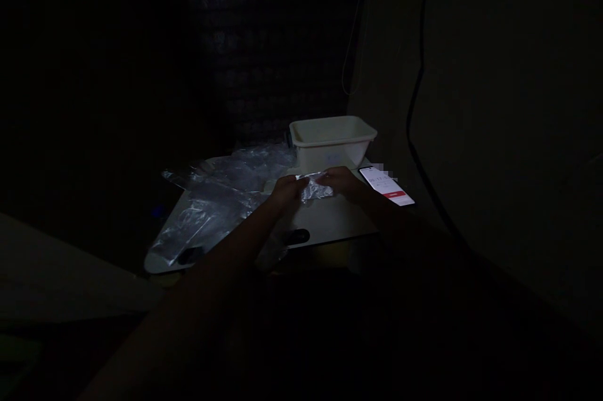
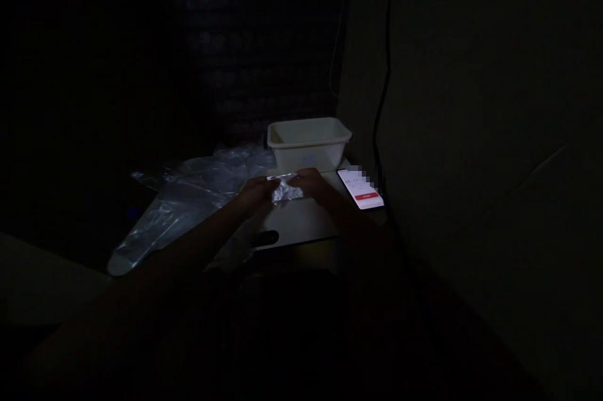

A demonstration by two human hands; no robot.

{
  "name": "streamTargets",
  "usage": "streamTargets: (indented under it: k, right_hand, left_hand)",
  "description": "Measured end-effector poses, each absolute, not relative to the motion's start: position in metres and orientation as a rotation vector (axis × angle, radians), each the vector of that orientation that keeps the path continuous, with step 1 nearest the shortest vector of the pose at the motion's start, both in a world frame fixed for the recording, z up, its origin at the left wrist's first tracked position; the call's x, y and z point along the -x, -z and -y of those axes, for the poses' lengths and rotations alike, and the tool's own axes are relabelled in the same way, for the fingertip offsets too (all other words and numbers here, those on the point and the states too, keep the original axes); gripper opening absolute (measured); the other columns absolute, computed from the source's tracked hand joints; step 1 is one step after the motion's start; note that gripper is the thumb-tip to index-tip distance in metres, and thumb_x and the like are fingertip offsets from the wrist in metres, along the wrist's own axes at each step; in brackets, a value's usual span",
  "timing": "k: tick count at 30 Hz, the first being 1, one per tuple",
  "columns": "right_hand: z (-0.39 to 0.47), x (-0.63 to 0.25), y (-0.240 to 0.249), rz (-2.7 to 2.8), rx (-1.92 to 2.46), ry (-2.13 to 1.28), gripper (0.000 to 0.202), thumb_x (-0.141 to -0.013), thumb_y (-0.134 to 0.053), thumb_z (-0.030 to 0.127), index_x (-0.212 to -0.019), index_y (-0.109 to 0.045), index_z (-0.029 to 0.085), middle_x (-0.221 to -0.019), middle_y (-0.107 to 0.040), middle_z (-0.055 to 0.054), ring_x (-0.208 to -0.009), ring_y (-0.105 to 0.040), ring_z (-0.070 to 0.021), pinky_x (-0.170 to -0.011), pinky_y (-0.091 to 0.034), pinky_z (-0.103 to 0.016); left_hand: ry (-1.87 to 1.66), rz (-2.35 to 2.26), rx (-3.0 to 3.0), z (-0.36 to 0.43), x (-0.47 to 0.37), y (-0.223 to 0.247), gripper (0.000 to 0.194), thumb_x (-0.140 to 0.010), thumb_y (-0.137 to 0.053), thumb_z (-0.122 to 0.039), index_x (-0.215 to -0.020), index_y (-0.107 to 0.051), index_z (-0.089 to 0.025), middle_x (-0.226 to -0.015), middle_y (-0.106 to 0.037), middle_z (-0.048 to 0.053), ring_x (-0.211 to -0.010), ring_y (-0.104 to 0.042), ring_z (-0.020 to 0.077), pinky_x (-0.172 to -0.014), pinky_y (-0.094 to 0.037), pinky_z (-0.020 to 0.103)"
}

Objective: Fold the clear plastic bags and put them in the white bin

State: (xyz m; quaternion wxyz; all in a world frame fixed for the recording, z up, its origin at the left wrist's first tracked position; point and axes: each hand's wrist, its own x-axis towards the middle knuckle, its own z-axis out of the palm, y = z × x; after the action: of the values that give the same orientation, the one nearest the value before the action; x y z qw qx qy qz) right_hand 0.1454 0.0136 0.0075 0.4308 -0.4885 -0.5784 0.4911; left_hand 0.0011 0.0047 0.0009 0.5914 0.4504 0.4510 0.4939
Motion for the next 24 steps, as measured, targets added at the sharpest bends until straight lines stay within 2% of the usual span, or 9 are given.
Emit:
streamTargets:
  k: [6,12,20,24]
  right_hand:
    - [-0.01,-0.145,-0.014,1.32,1.19,-1.198,0.013,-0.049,-0.062,0.021,-0.051,-0.054,0.012,-0.044,-0.049,0.004,-0.044,-0.044,-0.0066,-0.045,-0.034,-0.021]
    - [-0.01,-0.147,-0.012,1.184,1.212,-1.341,0.013,-0.052,-0.064,0.019,-0.06,-0.057,0.012,-0.057,-0.057,0.0,-0.054,-0.053,-0.0098,-0.051,-0.042,-0.022]
    - [-0.008,-0.147,-0.015,1.208,1.251,-1.261,0.009,-0.055,-0.063,0.016,-0.058,-0.055,0.012,-0.054,-0.054,0.002,-0.051,-0.051,-0.0075,-0.047,-0.042,-0.02]
    - [-0.011,-0.148,-0.011,1.216,1.239,-1.227,0.011,-0.055,-0.063,0.017,-0.057,-0.054,0.011,-0.053,-0.053,0.002,-0.049,-0.05,-0.0066,-0.047,-0.042,-0.02]
  left_hand:
    - [-1.093,-1.133,-1.147,-0.01,0.003,0.008,0.017,-0.053,-0.06,-0.018,-0.045,-0.046,-0.014,-0.039,-0.043,-0.005,-0.036,-0.039,0.0043,-0.04,-0.03,0.018]
    - [-1.127,-1.141,-1.178,-0.014,0.005,0.01,0.018,-0.054,-0.059,-0.02,-0.045,-0.044,-0.014,-0.04,-0.043,-0.005,-0.036,-0.039,0.0043,-0.041,-0.033,0.019]
    - [-1.119,-1.134,-1.142,-0.007,0.003,0.003,0.023,-0.056,-0.059,-0.02,-0.042,-0.041,-0.014,-0.036,-0.038,-0.007,-0.035,-0.035,0.0028,-0.045,-0.036,0.02]
    - [-1.106,-1.183,-1.167,-0.009,0.004,0.005,0.022,-0.057,-0.059,-0.019,-0.042,-0.043,-0.014,-0.037,-0.04,-0.006,-0.035,-0.037,0.0032,-0.045,-0.036,0.02]
